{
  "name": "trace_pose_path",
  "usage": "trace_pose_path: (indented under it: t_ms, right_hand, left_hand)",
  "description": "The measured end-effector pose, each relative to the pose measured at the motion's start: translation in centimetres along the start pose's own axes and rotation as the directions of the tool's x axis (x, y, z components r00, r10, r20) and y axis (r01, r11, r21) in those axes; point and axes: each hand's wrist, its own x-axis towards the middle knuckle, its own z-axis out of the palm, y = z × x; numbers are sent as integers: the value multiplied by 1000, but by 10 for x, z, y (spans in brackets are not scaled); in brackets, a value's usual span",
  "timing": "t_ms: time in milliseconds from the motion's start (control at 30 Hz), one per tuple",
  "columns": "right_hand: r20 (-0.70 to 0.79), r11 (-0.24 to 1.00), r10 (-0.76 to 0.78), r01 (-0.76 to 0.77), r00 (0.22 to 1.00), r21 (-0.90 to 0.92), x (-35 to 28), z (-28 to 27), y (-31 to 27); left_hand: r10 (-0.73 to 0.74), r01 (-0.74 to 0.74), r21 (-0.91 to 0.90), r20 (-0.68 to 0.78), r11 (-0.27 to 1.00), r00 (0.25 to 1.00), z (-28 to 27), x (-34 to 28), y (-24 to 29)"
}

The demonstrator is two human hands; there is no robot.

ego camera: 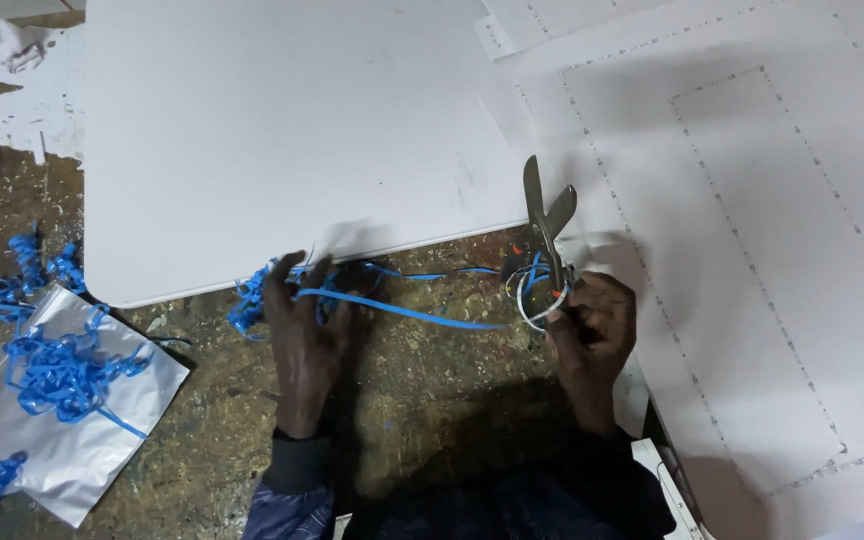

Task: Applying adhesive LED strips to a sign board, including preparing wires with pliers and adhering the strips to a pre-marked pattern.

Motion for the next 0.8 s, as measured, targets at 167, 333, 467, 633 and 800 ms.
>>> trace_pose_path:
  t_ms: [167, 333, 467, 633, 800]
  right_hand:
    - [-1, 998, 44, -44, 999, 41, 7, -1, -8]
    - [-44, 1000, 18, -17, 999, 14, 6, -13, -4]
    - [-90, 999, -17, 13, 996, -39, 11, -15, -9]
    - [-81, 1000, 15, -17, 997, -24, 11, -17, -10]
    - [-103, 991, -30, 16, 994, -131, 9, -4, -7]
  left_hand:
    - [123, -75, -217, 220, 973, 968, 73, -9, 37]
    - [232, -154, -251, 316, 956, 920, 125, 5, 68]
    - [75, -9, -168, 395, 986, 916, 147, 7, 44]
    - [-181, 166, 131, 111, 977, 977, 87, 16, -35]
    - [-222, 297, 108, -443, 949, 869, 39, -1, -66]
